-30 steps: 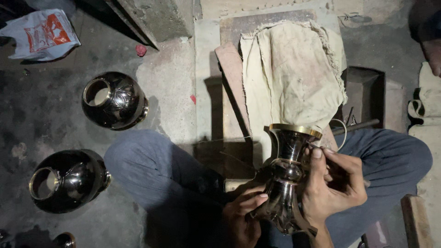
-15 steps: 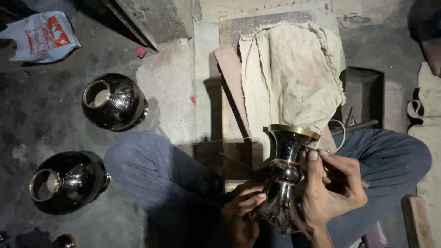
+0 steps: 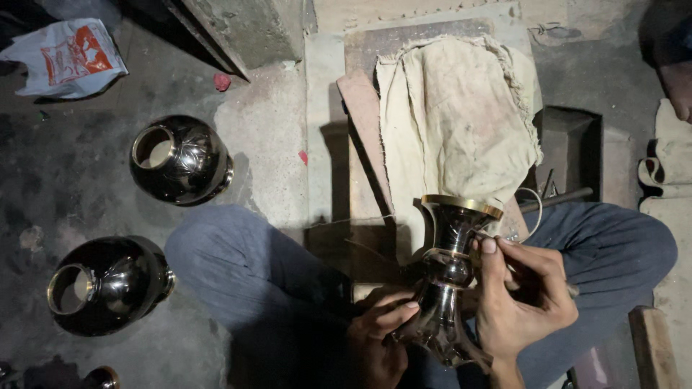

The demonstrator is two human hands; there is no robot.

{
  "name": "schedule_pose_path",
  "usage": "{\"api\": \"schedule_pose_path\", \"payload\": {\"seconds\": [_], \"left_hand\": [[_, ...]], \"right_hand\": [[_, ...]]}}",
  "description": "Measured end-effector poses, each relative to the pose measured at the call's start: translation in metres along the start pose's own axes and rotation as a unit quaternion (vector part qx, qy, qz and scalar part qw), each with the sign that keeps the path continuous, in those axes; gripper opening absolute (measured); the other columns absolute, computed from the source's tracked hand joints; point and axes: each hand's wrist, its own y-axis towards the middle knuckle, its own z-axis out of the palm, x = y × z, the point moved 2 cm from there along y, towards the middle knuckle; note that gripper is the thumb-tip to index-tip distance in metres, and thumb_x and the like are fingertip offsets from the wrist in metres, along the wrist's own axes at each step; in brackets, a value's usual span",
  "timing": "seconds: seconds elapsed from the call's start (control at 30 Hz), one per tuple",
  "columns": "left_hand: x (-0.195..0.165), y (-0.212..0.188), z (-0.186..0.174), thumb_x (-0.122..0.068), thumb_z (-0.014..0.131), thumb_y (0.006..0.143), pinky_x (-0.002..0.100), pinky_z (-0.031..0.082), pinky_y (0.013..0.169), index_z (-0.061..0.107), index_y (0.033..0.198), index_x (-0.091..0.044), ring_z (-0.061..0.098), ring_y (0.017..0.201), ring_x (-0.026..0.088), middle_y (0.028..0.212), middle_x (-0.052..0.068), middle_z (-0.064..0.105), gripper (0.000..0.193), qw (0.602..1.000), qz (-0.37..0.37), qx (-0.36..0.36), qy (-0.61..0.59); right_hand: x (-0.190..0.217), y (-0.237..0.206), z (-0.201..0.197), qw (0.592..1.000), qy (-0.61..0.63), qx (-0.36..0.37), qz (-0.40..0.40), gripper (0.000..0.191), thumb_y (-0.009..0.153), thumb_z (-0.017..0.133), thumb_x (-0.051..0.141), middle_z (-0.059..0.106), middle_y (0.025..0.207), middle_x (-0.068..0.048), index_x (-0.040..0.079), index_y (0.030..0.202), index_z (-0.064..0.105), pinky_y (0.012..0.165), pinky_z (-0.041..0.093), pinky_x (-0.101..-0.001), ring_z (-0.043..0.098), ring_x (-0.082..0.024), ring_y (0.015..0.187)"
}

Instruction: The person sits cross-legged and uses a small chisel-like tool to engrave decorative patterns into a polished metal vessel. They rotate the vessel frequently to access different areas and continue carving along the neck and body.

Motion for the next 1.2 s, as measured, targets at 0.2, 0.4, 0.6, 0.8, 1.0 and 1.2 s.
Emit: {"api": "schedule_pose_path", "payload": {"seconds": [0.2, 0.4, 0.6, 0.8, 1.0, 1.2], "left_hand": [[0.000, 0.001, 0.001, 0.005, 0.054, 0.099, 0.037, 0.067, 0.084, 0.061, 0.126, -0.012, 0.080, 0.105, 0.031, 0.118, 0.021, 0.075, 0.032, 0.999, -0.004, -0.008, -0.050], [0.001, 0.002, 0.007, 0.010, 0.057, 0.096, 0.034, 0.066, 0.082, 0.065, 0.123, -0.014, 0.081, 0.101, 0.027, 0.114, 0.014, 0.078, 0.036, 0.997, 0.037, -0.061, -0.009], [-0.002, 0.003, 0.000, 0.016, 0.052, 0.080, 0.036, 0.066, 0.083, 0.065, 0.122, -0.012, 0.079, 0.103, 0.031, 0.115, 0.017, 0.075, 0.052, 0.999, 0.028, -0.043, 0.000], [-0.004, 0.005, 0.001, 0.014, 0.058, 0.086, 0.035, 0.066, 0.082, 0.064, 0.122, -0.013, 0.079, 0.103, 0.031, 0.115, 0.015, 0.075, 0.046, 0.997, 0.052, -0.051, 0.012], [-0.005, 0.005, 0.001, 0.013, 0.056, 0.085, 0.034, 0.065, 0.075, 0.066, 0.119, -0.013, 0.081, 0.098, 0.029, 0.112, 0.015, 0.077, 0.045, 0.996, 0.041, -0.055, 0.053], [-0.009, 0.008, -0.004, 0.014, 0.059, 0.091, 0.032, 0.066, 0.077, 0.062, 0.119, -0.010, 0.080, 0.099, 0.027, 0.111, 0.014, 0.075, 0.038, 0.999, 0.040, -0.034, 0.011]], "right_hand": [[-0.002, -0.003, -0.007, 0.984, -0.040, 0.069, -0.157, 0.010, 0.101, 0.081, -0.008, 0.074, 0.100, -0.016, -0.005, 0.101, 0.072, 0.080, 0.057, -0.0197, 0.073, -0.013, 0.088], [-0.002, -0.004, -0.005, 0.995, -0.029, 0.038, -0.082, 0.010, 0.096, 0.082, -0.008, 0.073, 0.094, -0.014, -0.005, 0.100, 0.073, 0.066, 0.050, -0.0169, 0.067, -0.010, 0.076], [0.009, -0.002, -0.010, 0.984, -0.057, 0.090, -0.146, 0.010, 0.095, 0.081, -0.008, 0.074, 0.097, -0.015, -0.006, 0.098, 0.072, 0.079, 0.055, -0.0204, 0.071, -0.014, 0.087], [0.004, -0.004, -0.006, 0.993, -0.030, 0.052, -0.098, 0.010, 0.096, 0.082, -0.007, 0.073, 0.096, -0.013, -0.005, 0.099, 0.072, 0.070, 0.051, -0.0177, 0.069, -0.010, 0.079], [0.002, -0.003, -0.009, 0.989, -0.049, 0.068, -0.121, 0.011, 0.094, 0.082, -0.008, 0.073, 0.095, -0.014, -0.005, 0.098, 0.073, 0.070, 0.051, -0.0186, 0.069, -0.012, 0.080], [0.000, -0.005, -0.008, 0.982, -0.057, 0.068, -0.167, 0.011, 0.096, 0.083, -0.009, 0.075, 0.098, -0.015, -0.005, 0.098, 0.073, 0.083, 0.057, -0.0224, 0.074, -0.016, 0.089]]}}
